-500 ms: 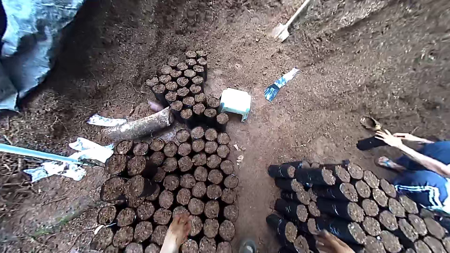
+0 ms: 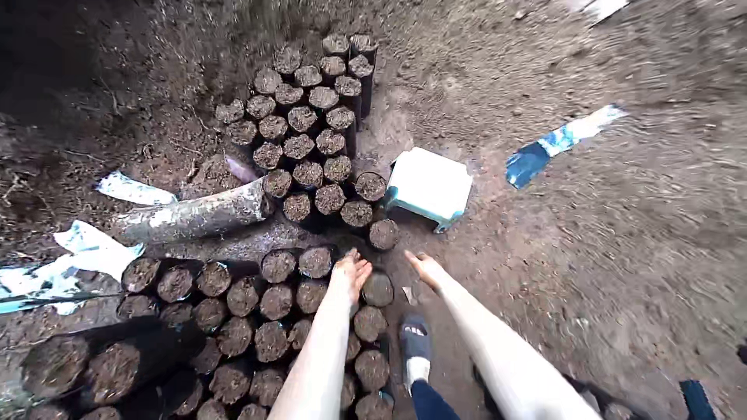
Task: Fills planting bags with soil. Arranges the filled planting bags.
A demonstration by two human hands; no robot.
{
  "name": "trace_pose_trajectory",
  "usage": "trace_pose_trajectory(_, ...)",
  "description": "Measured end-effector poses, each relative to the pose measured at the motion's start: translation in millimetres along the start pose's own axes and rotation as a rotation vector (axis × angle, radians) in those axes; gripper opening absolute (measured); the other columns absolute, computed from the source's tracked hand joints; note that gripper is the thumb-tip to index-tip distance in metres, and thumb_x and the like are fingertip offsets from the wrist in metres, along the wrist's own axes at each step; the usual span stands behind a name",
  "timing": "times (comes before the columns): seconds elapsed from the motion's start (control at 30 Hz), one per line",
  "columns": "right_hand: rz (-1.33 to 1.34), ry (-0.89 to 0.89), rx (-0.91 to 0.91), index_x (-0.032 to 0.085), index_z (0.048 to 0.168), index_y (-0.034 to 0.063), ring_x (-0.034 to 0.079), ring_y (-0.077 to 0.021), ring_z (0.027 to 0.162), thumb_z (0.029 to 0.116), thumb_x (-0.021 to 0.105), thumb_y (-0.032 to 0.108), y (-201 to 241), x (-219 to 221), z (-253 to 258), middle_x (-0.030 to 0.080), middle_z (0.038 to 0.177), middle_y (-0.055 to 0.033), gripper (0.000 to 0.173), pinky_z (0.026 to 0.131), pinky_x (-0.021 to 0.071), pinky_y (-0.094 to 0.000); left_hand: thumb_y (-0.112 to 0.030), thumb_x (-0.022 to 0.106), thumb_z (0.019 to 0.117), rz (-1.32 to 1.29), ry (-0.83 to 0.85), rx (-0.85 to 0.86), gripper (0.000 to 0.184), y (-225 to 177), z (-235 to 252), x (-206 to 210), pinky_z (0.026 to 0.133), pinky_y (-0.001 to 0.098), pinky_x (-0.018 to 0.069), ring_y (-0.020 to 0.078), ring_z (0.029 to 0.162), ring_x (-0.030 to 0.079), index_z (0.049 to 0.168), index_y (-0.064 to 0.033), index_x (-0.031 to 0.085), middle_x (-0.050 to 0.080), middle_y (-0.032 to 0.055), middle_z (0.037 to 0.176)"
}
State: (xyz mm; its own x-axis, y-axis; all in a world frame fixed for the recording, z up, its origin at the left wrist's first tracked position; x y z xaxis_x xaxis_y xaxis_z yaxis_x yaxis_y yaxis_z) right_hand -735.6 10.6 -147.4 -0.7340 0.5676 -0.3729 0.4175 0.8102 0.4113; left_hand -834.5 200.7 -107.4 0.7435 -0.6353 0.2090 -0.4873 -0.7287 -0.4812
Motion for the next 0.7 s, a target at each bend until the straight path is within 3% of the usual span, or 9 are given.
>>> trace_pose_trajectory(0.1, 0.074, 0.059, 0.099, 0.046, 0.150, -0.0008, 0.049, -0.0439, 0.138, 0.1040, 0.039, 0.065, 21, 18, 65, 0.048, 0.149, -0.0300, 0.080, 0.111, 0.0399, -0.0620, -0.036, 0.039, 0.1132, -0.002, -0.097, -0.027, 0.056, -11, 82, 30, 0.106, 0.0451, 0.0507, 0.0369, 0.133, 0.055, 0.154, 0.0014, 0.035, 0.040, 0.0276, 0.156)
trace_pose_trajectory(0.23, 0.252, 0.021, 0.130, 0.034, 0.155, 0.0003, 0.058, -0.0409, 0.128, 0.1077, 0.044, 0.052, 16, 30, 95, 0.051, 0.146, -0.0289, 0.071, 0.103, 0.0495, -0.0557, -0.043, 0.040, 0.1122, 0.175, -0.156, -0.025, 0.059, -7, 136, 45, 0.103, 0.0500, 0.0528, 0.0384, 0.127, 0.060, 0.145, 0.0053, 0.047, 0.053, 0.0291, 0.144)
trace_pose_trajectory(0.3, 0.325, -0.004, 0.095, 0.031, 0.156, 0.0004, 0.064, -0.0371, 0.120, 0.1106, 0.043, 0.042, 14, 43, 94, 0.054, 0.143, -0.0278, 0.063, 0.098, 0.0545, -0.0506, -0.046, 0.036, 0.1117, 0.373, -0.171, 0.012, 0.062, 0, 145, 34, 0.103, 0.0538, 0.0504, 0.0379, 0.122, 0.063, 0.133, 0.0072, 0.059, 0.062, 0.0284, 0.133)
trace_pose_trajectory(0.37, 0.368, -0.063, 0.058, 0.032, 0.154, -0.0008, 0.067, -0.0340, 0.114, 0.1126, 0.039, 0.032, 15, 49, 93, 0.055, 0.140, -0.0278, 0.054, 0.094, 0.0568, -0.0465, -0.046, 0.032, 0.1126, 0.497, -0.143, 0.068, 0.062, 5, 154, 31, 0.107, 0.0559, 0.0464, 0.0373, 0.126, 0.061, 0.127, 0.0066, 0.062, 0.063, 0.0275, 0.131)
trace_pose_trajectory(0.53, 0.313, -0.217, 0.014, 0.044, 0.145, -0.0061, 0.070, -0.0299, 0.107, 0.1132, 0.033, 0.027, 11, 40, 96, 0.059, 0.133, -0.0275, 0.047, 0.092, 0.0584, -0.0430, -0.029, 0.035, 0.1135, 0.498, -0.206, 0.143, 0.047, 13, 161, 37, 0.109, 0.0512, 0.0461, 0.0351, 0.126, 0.060, 0.127, 0.0076, 0.060, 0.063, 0.0271, 0.129)
trace_pose_trajectory(0.7, 0.332, -0.248, -0.047, 0.044, 0.139, -0.0084, 0.074, -0.0190, 0.087, 0.1136, 0.031, 0.029, -4, -13, 76, 0.067, 0.115, -0.0200, 0.047, 0.077, 0.0629, -0.0347, -0.026, 0.040, 0.1126, 0.453, -0.186, 0.173, 0.044, 18, 130, 41, 0.108, 0.0503, 0.0474, 0.0348, 0.125, 0.062, 0.132, 0.0078, 0.058, 0.064, 0.0266, 0.129)
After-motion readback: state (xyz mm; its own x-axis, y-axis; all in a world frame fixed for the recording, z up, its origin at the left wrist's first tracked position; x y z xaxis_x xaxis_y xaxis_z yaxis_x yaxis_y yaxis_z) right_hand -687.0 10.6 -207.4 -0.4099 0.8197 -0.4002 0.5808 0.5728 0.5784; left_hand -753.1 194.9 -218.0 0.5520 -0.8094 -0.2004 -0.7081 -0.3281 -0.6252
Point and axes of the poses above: each hand's wrist, its own z-axis towards the middle knuckle, its own x-axis out of the palm, y = z × x, the point moved 5 cm from there along z, towards the middle knuckle
